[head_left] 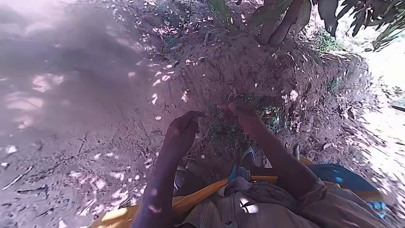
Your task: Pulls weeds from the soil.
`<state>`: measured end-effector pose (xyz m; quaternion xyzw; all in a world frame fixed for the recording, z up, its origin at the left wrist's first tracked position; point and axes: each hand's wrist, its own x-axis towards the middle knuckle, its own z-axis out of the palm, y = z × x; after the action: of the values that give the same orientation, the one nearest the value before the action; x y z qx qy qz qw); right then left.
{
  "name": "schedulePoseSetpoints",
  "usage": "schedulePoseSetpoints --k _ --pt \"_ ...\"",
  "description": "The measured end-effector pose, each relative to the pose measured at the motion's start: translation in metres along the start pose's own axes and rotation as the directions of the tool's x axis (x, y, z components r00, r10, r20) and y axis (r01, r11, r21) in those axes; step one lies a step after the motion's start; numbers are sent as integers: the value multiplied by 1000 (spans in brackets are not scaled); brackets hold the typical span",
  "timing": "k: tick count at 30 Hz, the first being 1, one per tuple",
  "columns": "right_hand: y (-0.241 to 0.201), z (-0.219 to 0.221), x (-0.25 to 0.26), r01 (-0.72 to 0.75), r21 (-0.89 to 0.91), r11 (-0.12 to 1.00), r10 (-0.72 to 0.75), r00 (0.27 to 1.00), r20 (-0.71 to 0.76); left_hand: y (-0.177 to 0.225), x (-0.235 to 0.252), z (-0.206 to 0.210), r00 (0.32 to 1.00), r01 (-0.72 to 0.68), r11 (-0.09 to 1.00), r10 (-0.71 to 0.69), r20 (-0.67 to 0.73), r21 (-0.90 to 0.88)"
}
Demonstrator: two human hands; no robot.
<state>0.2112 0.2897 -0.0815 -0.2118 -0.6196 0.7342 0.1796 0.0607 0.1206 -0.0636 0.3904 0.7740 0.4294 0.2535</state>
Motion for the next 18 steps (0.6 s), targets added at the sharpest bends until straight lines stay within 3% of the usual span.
schedulePoseSetpoints --k 2,5,8,10,12,14,16,18 --pt "15 -13 8 -49 -253 966 23 994 -107 -2 3 -6 977 14 951 -78 -199 -308" --pt "55 -33 20 -190 -708 680 140 982 -129 2 7 -10 923 12 727 -272 -271 -687" --pt "90 -35 18 -174 -921 347 351 935 -45 4 9 -5 913 18 595 -338 -229 -803" --pt "100 -34 13 -162 -949 271 411 911 -38 8 8 -2 910 43 573 -360 -205 -818" --pt "92 -36 14 -208 -915 346 360 930 -75 10 8 -1 904 49 558 -377 -200 -828" --pt "72 -36 20 -256 -807 532 178 966 -189 8 8 -2 903 30 544 -375 -211 -839" --pt "45 -36 22 -260 -622 739 45 939 -340 5 9 -2 898 12 531 -378 -224 -847" --pt "25 -40 22 -228 -425 876 27 903 -429 5 10 -2 891 8 521 -391 -230 -854"
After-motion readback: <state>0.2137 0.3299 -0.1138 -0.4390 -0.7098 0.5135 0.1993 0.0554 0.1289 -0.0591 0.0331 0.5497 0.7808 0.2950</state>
